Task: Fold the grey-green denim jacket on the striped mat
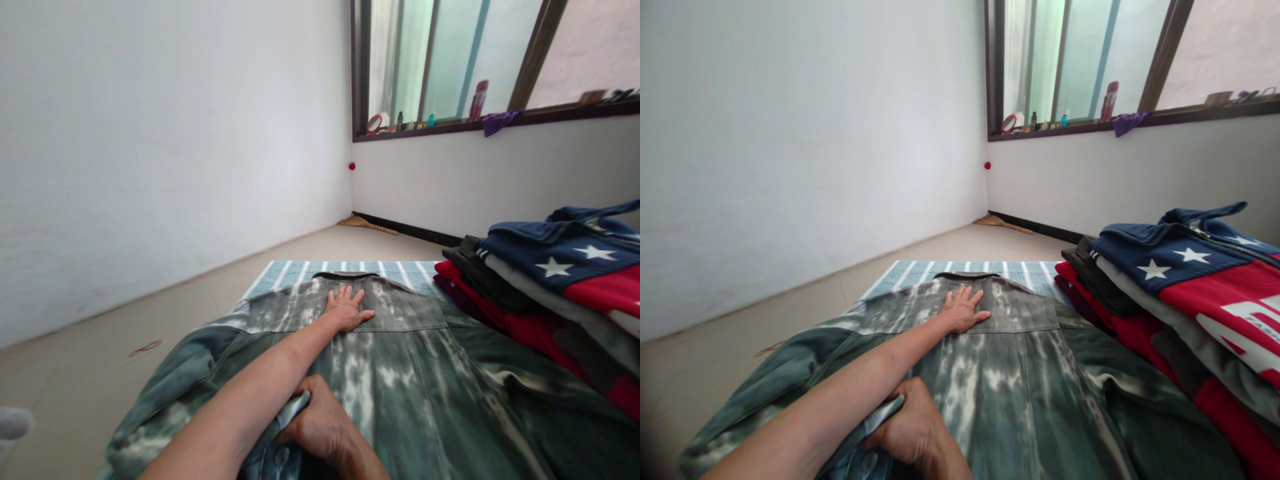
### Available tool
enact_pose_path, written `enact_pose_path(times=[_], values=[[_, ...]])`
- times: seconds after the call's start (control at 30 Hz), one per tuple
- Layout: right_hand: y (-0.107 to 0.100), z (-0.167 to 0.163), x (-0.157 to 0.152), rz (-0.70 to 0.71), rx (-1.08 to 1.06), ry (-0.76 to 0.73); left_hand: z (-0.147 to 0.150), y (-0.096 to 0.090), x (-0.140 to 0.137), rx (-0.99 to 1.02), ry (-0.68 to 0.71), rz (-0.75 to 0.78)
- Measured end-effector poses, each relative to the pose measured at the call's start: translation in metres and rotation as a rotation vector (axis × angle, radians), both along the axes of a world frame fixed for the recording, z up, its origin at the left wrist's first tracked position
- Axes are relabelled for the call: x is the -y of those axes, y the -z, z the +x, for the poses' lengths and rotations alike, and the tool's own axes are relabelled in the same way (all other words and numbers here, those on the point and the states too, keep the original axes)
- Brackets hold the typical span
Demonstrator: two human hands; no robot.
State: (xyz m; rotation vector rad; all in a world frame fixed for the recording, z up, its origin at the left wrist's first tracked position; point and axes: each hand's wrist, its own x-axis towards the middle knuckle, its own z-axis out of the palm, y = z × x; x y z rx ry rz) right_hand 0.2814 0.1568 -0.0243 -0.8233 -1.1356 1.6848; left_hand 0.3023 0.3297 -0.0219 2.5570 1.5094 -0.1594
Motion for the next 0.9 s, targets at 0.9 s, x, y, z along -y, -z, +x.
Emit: enact_pose_path(times=[0.9], values=[[0.0051, -0.0014, -0.0019, -0.008, -0.024, 0.018, 0.0009, 0.0027, -0.0018, -0.016, -0.006, 0.037]])
